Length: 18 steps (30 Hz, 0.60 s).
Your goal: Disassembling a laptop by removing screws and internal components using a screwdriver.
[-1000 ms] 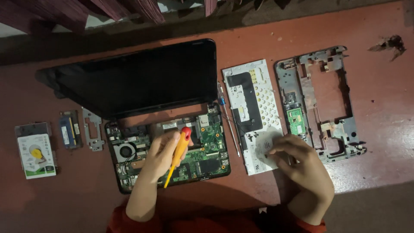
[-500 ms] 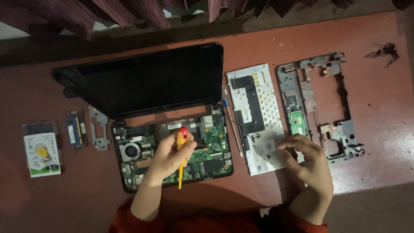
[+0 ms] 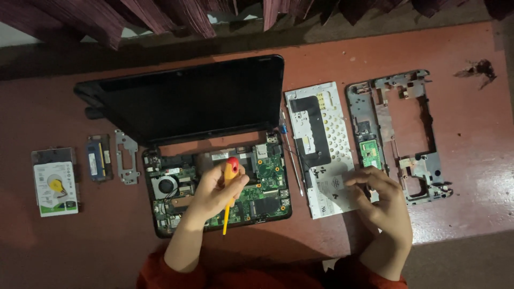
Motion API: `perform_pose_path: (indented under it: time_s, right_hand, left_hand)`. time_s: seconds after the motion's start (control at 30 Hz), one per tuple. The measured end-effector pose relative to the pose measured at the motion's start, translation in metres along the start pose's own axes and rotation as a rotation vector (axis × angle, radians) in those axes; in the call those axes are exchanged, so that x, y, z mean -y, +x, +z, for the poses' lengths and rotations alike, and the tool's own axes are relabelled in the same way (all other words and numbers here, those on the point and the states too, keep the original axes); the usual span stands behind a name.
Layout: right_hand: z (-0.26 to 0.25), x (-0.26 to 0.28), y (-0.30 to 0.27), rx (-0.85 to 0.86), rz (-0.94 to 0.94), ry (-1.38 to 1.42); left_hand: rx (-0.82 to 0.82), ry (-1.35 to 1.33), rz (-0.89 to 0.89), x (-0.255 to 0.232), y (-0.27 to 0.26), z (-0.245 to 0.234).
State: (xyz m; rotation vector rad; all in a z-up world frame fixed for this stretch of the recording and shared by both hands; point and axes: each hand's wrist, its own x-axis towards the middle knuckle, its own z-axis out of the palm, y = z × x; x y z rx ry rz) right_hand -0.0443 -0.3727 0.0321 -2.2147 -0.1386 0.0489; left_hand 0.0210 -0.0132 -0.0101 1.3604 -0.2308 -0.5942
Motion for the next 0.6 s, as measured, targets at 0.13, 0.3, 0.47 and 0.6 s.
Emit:
perform_pose_path:
  time_s: [0.13,0.3,0.47,0.6]
  right_hand:
    - [0.000,0.006,-0.002,-0.006,0.019,0.059]
    - [-0.001,-0.003,-0.001,-0.064,-0.007,0.137]
    - [0.008,-0.020,-0.006,-0.186,-0.123,0.132]
    - [0.010,-0.025,-0.008,-0.095,-0.073,0.017]
  left_hand:
    - [0.032,-0.006,0.004,-0.002,-0.004,0.002]
    - [-0.023,-0.080,-0.131,-0.005,-0.002,-0.002]
    - [0.010,-0.135,-0.084,0.004,0.003,-0.008]
    - [-0.022,-0.109,-0.108,-0.010,0.001,-0.001]
